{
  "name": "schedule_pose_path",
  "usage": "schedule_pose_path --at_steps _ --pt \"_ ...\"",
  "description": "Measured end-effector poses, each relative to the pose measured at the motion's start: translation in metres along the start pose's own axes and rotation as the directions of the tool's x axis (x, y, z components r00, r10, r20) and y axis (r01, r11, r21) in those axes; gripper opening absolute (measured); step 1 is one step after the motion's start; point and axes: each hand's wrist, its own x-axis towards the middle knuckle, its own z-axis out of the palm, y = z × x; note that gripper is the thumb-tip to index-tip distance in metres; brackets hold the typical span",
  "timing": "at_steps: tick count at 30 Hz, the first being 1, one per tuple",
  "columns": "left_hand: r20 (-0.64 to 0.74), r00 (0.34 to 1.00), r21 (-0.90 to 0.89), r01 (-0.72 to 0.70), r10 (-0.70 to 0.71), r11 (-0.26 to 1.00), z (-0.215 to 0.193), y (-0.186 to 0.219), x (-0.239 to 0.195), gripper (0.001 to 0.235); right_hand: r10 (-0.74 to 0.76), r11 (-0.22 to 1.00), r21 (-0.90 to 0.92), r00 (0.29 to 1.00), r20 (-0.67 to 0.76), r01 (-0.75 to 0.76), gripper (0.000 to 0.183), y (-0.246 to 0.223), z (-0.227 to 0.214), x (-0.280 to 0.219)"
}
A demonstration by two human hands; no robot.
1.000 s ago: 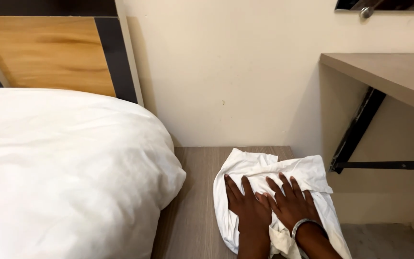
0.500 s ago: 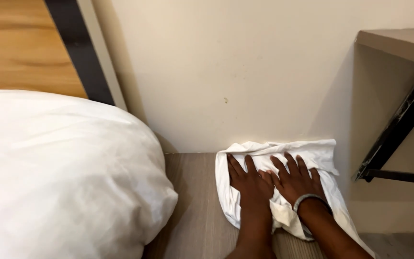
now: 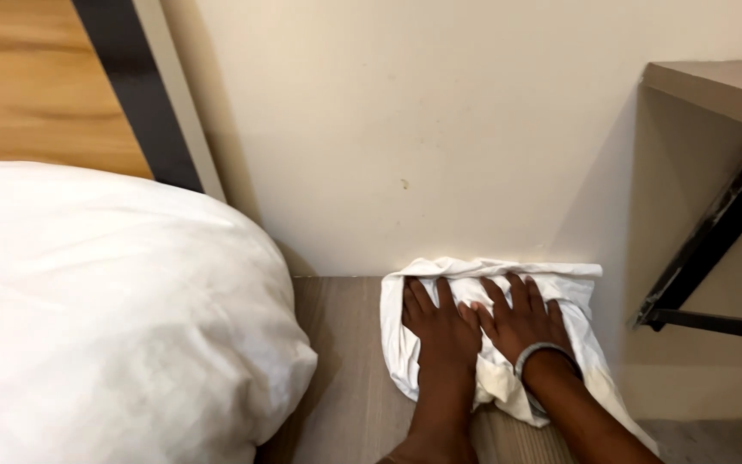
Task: The person wipes a mirror and a wooden table with a cloth, then moves to a bedside table to wipe its surface and fold the cloth.
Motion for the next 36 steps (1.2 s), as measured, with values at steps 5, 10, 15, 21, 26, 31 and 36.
schedule_pose_path --at_steps 5,10,15,21,26,31,36 --pt "0.024 1.0 -0.106 -0.001 0.004 0.994 -0.038 0.004 -0.013 0.059 0.012 1.0 -0.029 0.999 0.035 -0.011 0.068 -0.008 -0.006 -0.035" --pt "-0.003 0.999 -0.089 -0.042 0.041 0.995 -0.064 0.003 -0.025 0.057 -0.005 1.0 -0.018 0.999 0.039 0.005 0.067 -0.018 -0.029 -0.065" --pt "-0.008 0.999 -0.102 -0.052 0.052 0.993 -0.109 0.005 -0.047 0.056 -0.021 1.0 0.008 0.998 0.057 0.02 0.067 -0.032 -0.044 -0.107" --pt "0.012 0.998 -0.068 -0.055 0.056 0.996 -0.148 0.0 -0.072 0.058 -0.013 1.0 0.003 0.997 0.079 0.013 0.067 -0.049 -0.058 -0.153" --pt "-0.006 0.997 -0.046 -0.074 0.073 0.996 -0.18 -0.001 -0.085 0.059 -0.027 1.0 0.001 0.995 0.092 0.027 0.066 -0.059 -0.064 -0.184" --pt "-0.02 0.996 -0.056 -0.084 0.083 0.995 -0.189 -0.001 -0.092 0.06 -0.038 0.999 0.01 0.994 0.104 0.037 0.066 -0.061 -0.07 -0.198" --pt "-0.088 0.993 -0.018 -0.085 0.083 0.996 -0.181 -0.005 -0.091 0.062 -0.04 0.999 -0.022 0.994 0.104 0.043 0.066 -0.062 -0.064 -0.189"
